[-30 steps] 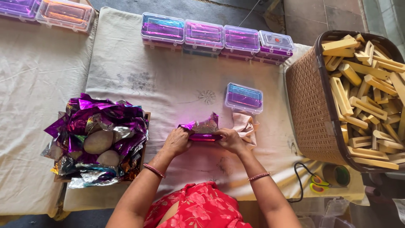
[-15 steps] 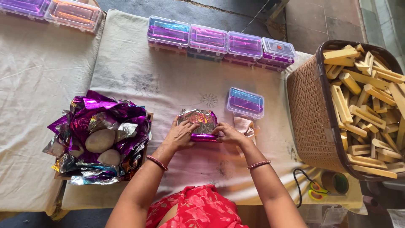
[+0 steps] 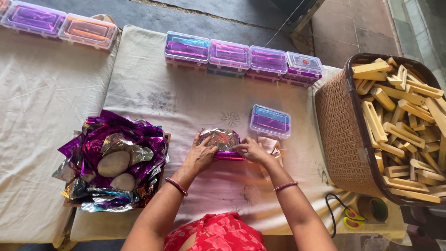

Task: Wrapping wooden blocks in gold foil and organizing them into purple boxes.

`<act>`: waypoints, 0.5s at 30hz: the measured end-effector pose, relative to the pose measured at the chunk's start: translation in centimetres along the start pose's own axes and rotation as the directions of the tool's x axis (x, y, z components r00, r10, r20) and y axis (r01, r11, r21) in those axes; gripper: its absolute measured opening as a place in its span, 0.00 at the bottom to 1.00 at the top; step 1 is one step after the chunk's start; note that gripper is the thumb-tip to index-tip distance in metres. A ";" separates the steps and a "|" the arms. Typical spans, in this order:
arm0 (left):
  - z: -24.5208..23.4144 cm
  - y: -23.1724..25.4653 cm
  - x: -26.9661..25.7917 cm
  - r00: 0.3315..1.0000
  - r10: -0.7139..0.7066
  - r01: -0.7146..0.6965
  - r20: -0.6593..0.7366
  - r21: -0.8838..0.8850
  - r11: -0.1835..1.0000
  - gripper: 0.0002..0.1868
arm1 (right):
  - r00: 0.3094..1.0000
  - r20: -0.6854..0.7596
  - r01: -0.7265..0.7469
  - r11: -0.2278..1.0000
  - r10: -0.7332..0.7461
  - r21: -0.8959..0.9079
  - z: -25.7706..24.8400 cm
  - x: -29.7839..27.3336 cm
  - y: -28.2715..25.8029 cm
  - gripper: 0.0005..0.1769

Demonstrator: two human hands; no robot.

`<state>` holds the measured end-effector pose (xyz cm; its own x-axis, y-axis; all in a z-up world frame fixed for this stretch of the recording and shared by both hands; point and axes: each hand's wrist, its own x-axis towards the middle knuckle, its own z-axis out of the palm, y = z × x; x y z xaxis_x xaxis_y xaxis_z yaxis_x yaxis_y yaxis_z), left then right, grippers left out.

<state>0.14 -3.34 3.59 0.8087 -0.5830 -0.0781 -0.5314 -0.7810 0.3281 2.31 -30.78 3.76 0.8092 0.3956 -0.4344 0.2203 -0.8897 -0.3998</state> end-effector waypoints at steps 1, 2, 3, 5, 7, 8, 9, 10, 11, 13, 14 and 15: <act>-0.2 0.0 0.0 1.000 0.001 -0.001 -0.002 0.004 1.000 0.19 | 1.000 -0.004 0.001 1.000 -0.001 0.000 0.4 -0.3 -0.5 0.15; -0.4 0.0 0.0 1.000 0.007 -0.007 -0.020 0.002 1.000 0.17 | 0.984 -0.175 0.032 0.999 -0.034 -0.014 0.8 -0.6 -1.0 0.14; -0.5 0.1 0.1 0.999 0.012 -0.012 -0.037 0.000 1.000 0.15 | 0.938 -0.340 0.060 0.998 -0.067 -0.032 1.1 -1.0 -1.4 0.14; -0.5 0.0 0.2 1.000 0.009 -0.008 -0.024 0.022 1.000 0.12 | 0.892 -0.410 0.142 0.979 -0.190 -0.143 2.0 -1.9 -3.0 0.13; 0.4 -0.4 0.4 1.000 0.006 -0.006 -0.009 0.046 0.999 0.11 | 0.828 -0.466 0.211 0.944 -0.311 -0.255 2.4 -2.7 -4.7 0.13; 1.3 -0.7 0.6 1.000 0.012 -0.010 -0.029 0.059 0.998 0.12 | 0.791 -0.478 0.282 0.921 -0.382 -0.270 2.3 -3.1 -5.6 0.12; 2.1 -1.1 0.9 0.999 0.018 -0.014 -0.048 0.071 0.997 0.14 | 0.747 -0.489 0.350 0.892 -0.450 -0.286 2.2 -3.5 -6.5 0.12; 2.0 -1.2 0.9 0.999 0.018 -0.015 -0.050 0.073 0.997 0.14 | 0.746 -0.490 0.350 0.891 -0.451 -0.288 2.5 -3.3 -6.4 0.12; 1.8 -1.4 0.9 0.998 0.021 -0.017 -0.051 0.062 0.998 0.17 | 0.735 -0.516 0.329 0.897 -0.440 -0.296 2.8 -3.2 -6.3 0.16; 1.0 -1.3 0.9 0.998 0.026 -0.023 -0.055 0.051 0.998 0.21 | 0.722 -0.543 0.306 0.902 -0.429 -0.306 3.2 -2.8 -6.0 0.20; 0.4 -1.2 0.7 1.000 0.018 -0.017 -0.020 0.041 0.999 0.23 | 0.730 -0.549 0.287 0.912 -0.406 -0.293 3.3 -2.6 -5.9 0.18; -0.2 -1.0 0.6 1.000 0.011 -0.011 0.015 0.032 0.999 0.25 | 0.738 -0.555 0.268 0.922 -0.383 -0.280 3.5 -2.3 -5.8 0.16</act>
<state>1.20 -2.86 3.35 0.7991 -0.5946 -0.0887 -0.5481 -0.7812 0.2988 -2.77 -25.77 4.25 0.8151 0.5067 0.2808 0.5727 -0.7777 -0.2591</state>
